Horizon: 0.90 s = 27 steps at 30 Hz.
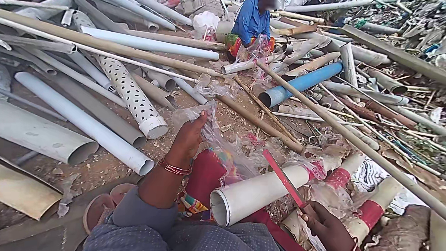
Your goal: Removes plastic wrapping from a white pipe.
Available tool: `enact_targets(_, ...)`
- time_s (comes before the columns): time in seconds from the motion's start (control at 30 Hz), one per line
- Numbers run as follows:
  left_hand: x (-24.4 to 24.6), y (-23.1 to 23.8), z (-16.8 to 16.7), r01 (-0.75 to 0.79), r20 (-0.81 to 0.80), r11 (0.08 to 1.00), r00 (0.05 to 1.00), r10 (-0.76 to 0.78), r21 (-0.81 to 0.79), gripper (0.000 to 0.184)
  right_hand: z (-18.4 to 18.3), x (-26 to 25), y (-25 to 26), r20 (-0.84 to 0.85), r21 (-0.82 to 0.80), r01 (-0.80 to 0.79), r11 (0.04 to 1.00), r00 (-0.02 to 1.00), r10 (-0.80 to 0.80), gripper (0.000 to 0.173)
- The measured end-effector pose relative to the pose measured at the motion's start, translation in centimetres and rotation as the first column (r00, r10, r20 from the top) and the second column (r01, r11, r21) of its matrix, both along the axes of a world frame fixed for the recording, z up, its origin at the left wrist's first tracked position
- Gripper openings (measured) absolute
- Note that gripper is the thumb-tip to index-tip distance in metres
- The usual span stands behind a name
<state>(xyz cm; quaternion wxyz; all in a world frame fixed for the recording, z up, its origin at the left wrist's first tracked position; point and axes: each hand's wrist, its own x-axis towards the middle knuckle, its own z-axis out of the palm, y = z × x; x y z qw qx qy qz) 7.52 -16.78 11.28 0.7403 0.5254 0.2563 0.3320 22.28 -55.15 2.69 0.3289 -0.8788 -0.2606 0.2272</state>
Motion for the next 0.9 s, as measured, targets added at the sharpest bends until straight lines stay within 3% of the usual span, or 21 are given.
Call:
enact_targets(0.07,0.0,-0.4,0.1,0.017,0.038,1.000,0.999,-0.017,-0.012,0.030,0.5,-1.0,0.2,0.013,0.062,-0.021,0.998,1.000,0.020,0.052)
enact_targets(0.2,0.1,-0.2,-0.1,0.149,0.093,0.989,0.984,-0.149,0.004,0.041,1.7,-2.9,0.6,0.073,0.180,-0.127,0.975,0.991,0.115,0.053)
enact_targets(0.3,0.1,-0.4,0.2,0.154,0.089,0.988,0.984,-0.154,0.004,0.043,2.0,-3.9,1.1,0.101,0.225,-0.229,0.947,0.972,0.211,0.058)
enact_targets(0.4,-0.2,-0.4,0.5,0.087,0.081,0.994,0.992,-0.092,0.062,0.038,2.2,-4.7,2.2,0.170,0.205,-0.304,0.931,0.947,0.272,0.052)
enact_targets(0.63,-0.4,-0.4,-0.5,-0.149,0.008,0.919,0.987,0.157,0.366,0.017,4.1,-6.4,4.0,0.242,0.086,-0.282,0.956,0.936,0.254,0.051)
enact_targets(0.9,-1.0,-0.4,-0.5,-0.062,-0.105,0.830,0.984,0.144,0.554,0.026,4.1,-8.8,4.8,0.320,0.009,-0.243,0.970,0.920,0.228,0.048)
